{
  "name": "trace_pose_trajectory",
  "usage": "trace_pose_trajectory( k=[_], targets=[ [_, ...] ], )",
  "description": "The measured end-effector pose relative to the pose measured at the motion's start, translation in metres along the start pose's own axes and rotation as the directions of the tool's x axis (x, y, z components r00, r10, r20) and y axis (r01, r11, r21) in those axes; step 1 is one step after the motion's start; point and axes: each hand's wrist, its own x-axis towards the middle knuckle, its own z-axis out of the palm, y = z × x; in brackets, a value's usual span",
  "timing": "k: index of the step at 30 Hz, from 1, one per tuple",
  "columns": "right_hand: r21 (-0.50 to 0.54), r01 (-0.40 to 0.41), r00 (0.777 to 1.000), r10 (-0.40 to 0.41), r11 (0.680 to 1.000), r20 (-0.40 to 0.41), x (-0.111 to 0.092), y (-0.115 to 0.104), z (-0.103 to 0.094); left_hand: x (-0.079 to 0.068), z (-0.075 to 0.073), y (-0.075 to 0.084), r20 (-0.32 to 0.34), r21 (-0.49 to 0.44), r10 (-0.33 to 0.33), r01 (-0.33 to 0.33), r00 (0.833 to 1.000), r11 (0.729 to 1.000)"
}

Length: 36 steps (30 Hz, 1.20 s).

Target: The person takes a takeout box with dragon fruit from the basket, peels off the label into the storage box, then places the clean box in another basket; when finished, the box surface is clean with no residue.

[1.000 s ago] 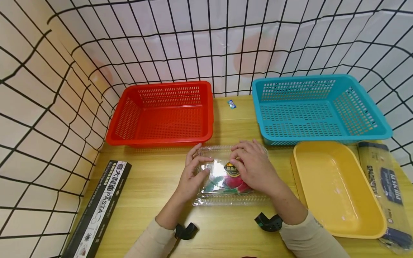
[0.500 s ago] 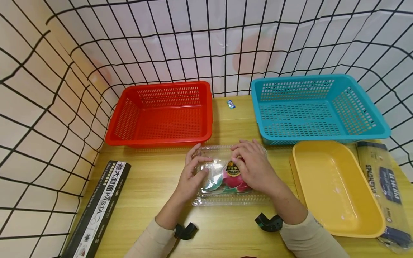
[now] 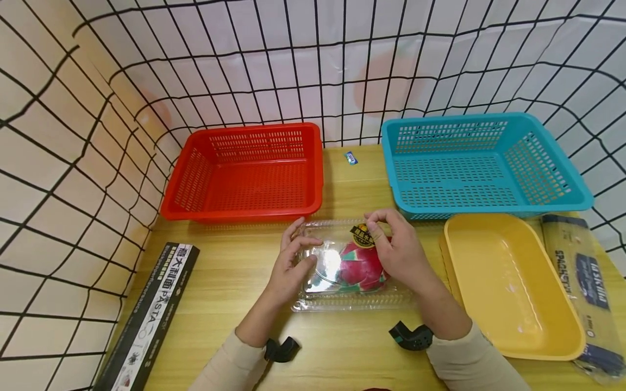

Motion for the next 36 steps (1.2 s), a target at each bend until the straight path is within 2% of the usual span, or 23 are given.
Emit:
trace_pose_trajectory(
  k=[6,13,20,25,31,36],
  targets=[
    [-0.037,0.042,0.998,-0.044,0.998,-0.052,-0.005,-0.01,-0.007,0.0,-0.001,-0.003,0.007,-0.03,0.016,-0.015,1.0,0.999],
    [-0.127,0.103,0.981,-0.122,0.987,-0.151,-0.019,-0.021,-0.033,0.001,-0.001,-0.002,0.003,-0.032,0.031,-0.031,1.0,0.999],
    [-0.18,0.073,0.968,-0.114,0.981,-0.226,-0.031,-0.011,-0.061,0.0,0.0,-0.004,-0.007,-0.031,0.028,-0.029,1.0,0.999],
    [-0.26,0.0,0.973,-0.06,0.966,-0.224,-0.036,0.001,-0.083,0.0,0.0,-0.005,-0.016,-0.028,0.026,-0.026,1.0,0.999],
    [-0.404,-0.083,0.989,0.024,0.911,-0.149,-0.045,0.014,-0.119,0.0,0.0,-0.005,-0.013,-0.031,0.025,-0.025,1.0,0.999],
    [-0.478,-0.099,0.994,0.061,0.873,-0.095,-0.05,0.028,-0.144,-0.001,-0.002,-0.005,-0.012,-0.027,0.023,-0.024,1.0,0.999]
  ],
)
